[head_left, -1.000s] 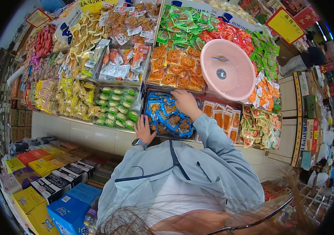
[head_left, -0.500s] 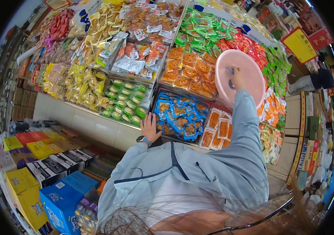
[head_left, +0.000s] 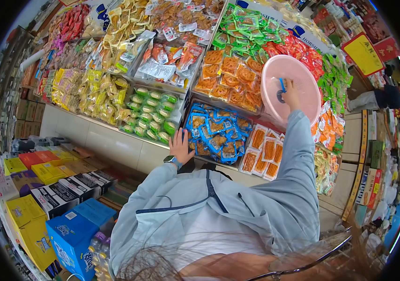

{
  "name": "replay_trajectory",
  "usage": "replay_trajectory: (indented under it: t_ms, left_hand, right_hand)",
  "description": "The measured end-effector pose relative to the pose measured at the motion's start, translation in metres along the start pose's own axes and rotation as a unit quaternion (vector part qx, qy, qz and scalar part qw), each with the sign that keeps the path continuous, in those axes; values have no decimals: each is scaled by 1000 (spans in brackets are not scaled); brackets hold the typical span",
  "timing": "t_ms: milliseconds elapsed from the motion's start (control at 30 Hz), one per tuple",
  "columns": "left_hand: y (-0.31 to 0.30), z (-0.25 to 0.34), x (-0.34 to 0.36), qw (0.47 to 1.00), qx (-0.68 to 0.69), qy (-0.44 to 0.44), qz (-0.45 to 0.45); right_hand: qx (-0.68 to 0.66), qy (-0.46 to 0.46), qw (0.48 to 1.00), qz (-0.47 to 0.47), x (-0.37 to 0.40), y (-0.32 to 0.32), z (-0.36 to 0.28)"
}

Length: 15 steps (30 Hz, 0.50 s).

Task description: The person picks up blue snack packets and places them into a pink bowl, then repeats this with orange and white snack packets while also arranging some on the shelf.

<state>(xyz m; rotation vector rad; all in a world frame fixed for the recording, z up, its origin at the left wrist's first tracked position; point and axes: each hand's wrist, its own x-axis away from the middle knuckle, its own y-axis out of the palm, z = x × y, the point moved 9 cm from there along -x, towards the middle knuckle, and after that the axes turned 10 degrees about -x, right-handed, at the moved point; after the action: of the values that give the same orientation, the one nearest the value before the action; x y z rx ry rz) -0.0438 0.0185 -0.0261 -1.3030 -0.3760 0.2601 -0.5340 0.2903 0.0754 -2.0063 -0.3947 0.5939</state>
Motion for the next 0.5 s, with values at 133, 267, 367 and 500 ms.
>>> replay_trajectory:
  t_ms: [133,267,367,500]
  left_hand:
    - [0,-1,0,1000,-2,0,-3]
    - [-1,0,1,1000,2,6,-1]
    - [-1,2,3,1000,7,7,-3]
    - [0,-2,0,1000,16,5,-3]
  right_hand:
    - [62,93,994,-17,-4,-6,-6]
    - [129,101,985,-45,-4,0,23]
    - [87,88,990,-64,4,-5,21]
    - [-94,116,987,55,42,-84,-92]
